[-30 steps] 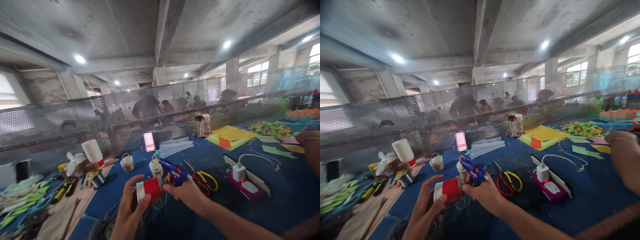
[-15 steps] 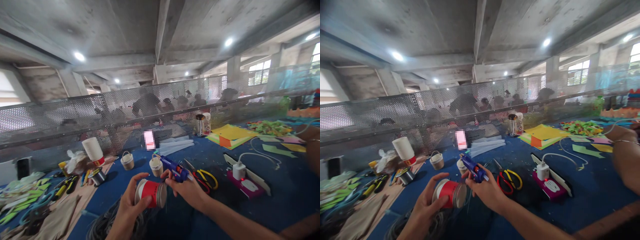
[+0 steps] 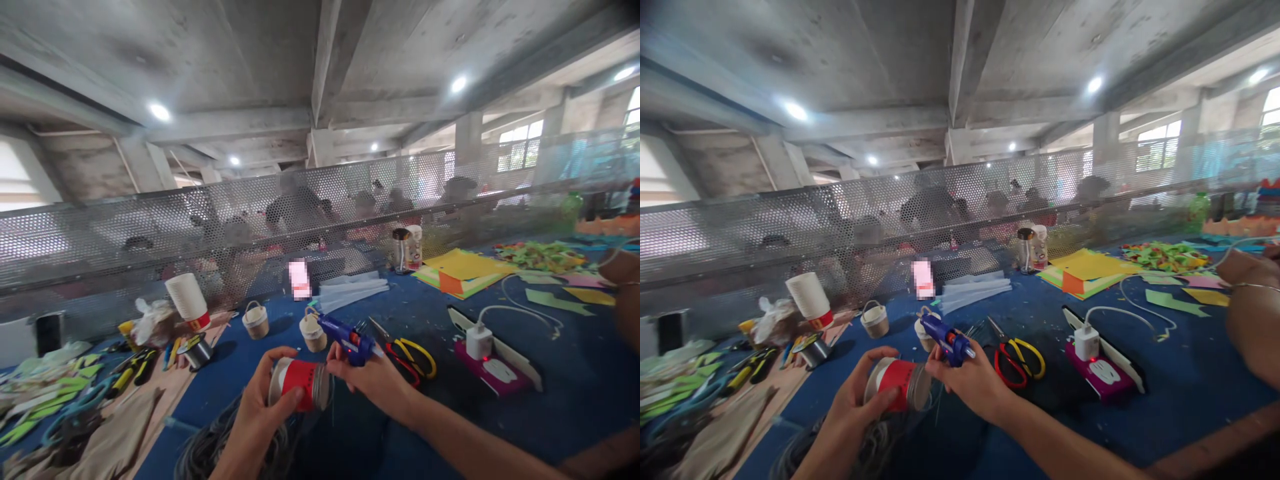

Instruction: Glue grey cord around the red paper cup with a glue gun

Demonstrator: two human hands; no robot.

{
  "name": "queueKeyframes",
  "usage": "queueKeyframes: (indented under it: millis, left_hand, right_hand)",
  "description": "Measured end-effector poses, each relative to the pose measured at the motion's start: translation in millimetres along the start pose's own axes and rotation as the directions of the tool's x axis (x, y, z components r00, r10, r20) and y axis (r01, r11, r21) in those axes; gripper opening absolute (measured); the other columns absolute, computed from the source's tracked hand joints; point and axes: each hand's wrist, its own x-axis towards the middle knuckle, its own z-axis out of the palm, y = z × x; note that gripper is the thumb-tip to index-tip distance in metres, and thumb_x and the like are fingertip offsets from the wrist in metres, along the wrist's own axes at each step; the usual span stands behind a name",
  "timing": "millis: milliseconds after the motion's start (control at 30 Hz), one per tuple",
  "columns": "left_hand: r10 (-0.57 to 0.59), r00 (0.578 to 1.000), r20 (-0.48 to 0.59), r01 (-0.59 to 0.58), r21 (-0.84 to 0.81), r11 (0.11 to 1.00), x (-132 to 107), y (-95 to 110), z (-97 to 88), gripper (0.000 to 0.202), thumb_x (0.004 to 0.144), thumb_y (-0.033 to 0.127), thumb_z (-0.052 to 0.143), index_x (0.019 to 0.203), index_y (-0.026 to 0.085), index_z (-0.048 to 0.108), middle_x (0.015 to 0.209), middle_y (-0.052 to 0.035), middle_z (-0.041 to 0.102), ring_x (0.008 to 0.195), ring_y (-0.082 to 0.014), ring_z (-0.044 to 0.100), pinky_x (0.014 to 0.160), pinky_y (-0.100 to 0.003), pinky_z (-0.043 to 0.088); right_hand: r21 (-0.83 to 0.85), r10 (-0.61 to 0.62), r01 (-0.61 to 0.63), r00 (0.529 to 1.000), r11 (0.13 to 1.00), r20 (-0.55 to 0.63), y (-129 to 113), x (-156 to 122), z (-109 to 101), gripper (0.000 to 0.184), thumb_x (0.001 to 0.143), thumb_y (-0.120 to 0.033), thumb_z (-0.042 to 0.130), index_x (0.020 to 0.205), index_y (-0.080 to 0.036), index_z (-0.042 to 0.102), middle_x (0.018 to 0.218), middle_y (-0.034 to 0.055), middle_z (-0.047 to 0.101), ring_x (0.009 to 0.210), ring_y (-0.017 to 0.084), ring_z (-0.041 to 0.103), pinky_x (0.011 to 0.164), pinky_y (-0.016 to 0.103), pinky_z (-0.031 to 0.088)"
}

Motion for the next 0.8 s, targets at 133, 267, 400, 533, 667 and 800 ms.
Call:
queueKeyframes:
  millis: [133,267,400,533,667,800]
  left_hand:
    - [-0.002,0.998,0.066,0.003,-0.016,1.000,-3,3,-0.7,0.060,0.064,0.043,0.085,0.111,0.024,0.052,0.068,0.0037,0.065,0.052,-0.0096,0.051,0.051,-0.018,0.038]
    - [-0.061,0.994,0.089,0.072,-0.119,0.990,-4,5,-2.8,0.061,0.063,0.042,0.085,0.110,0.026,0.050,0.070,0.0028,0.067,0.054,-0.0125,0.058,0.053,-0.020,0.041]
    - [-0.099,0.990,0.099,0.117,-0.204,0.972,-3,7,-4.9,0.064,0.060,0.038,0.087,0.111,0.026,0.050,0.072,0.0015,0.068,0.056,-0.0143,0.061,0.054,-0.021,0.043]
    - [-0.088,0.991,0.098,0.110,-0.245,0.963,-1,8,-4.6,0.062,0.060,0.036,0.087,0.110,0.026,0.051,0.072,0.0018,0.069,0.054,-0.0130,0.060,0.052,-0.020,0.044]
    - [-0.083,0.993,0.087,0.106,-0.299,0.948,-1,11,-2.7,0.059,0.061,0.036,0.086,0.108,0.027,0.052,0.075,0.0008,0.070,0.055,-0.0135,0.061,0.052,-0.020,0.045]
    - [-0.068,0.995,0.071,0.087,-0.311,0.946,-2,14,-1.6,0.058,0.062,0.034,0.085,0.108,0.026,0.052,0.077,0.0004,0.070,0.058,-0.0137,0.062,0.055,-0.021,0.047]
  right_hand:
    - [0.035,-0.024,0.023,0.999,0.999,0.029,9,2,-2,0.010,0.080,-0.025,0.067,0.082,-0.016,0.063,0.084,-0.0005,0.066,0.047,0.005,0.045,0.047,0.021,0.041]
    - [0.082,0.016,-0.026,0.992,0.996,0.122,14,3,-2,0.013,0.077,-0.025,0.069,0.081,-0.016,0.061,0.074,-0.0024,0.063,0.045,0.007,0.048,0.046,0.022,0.042]
    - [0.097,0.048,-0.063,0.987,0.993,0.155,9,-1,-1,0.021,0.071,-0.025,0.077,0.079,-0.017,0.059,0.068,-0.0048,0.060,0.046,0.007,0.049,0.047,0.021,0.042]
    - [0.133,0.075,-0.097,0.984,0.986,0.162,6,-3,2,0.025,0.067,-0.023,0.080,0.077,-0.018,0.058,0.070,-0.0047,0.062,0.049,0.007,0.049,0.049,0.021,0.043]
    - [0.116,0.067,-0.089,0.980,0.989,0.186,10,-4,5,0.024,0.067,-0.024,0.081,0.073,-0.017,0.058,0.059,-0.0073,0.054,0.048,0.007,0.048,0.050,0.021,0.042]
    - [0.146,0.072,-0.107,0.971,0.983,0.227,8,-6,10,0.026,0.066,-0.026,0.083,0.072,-0.017,0.060,0.064,-0.0061,0.055,0.052,0.008,0.048,0.049,0.020,0.042]
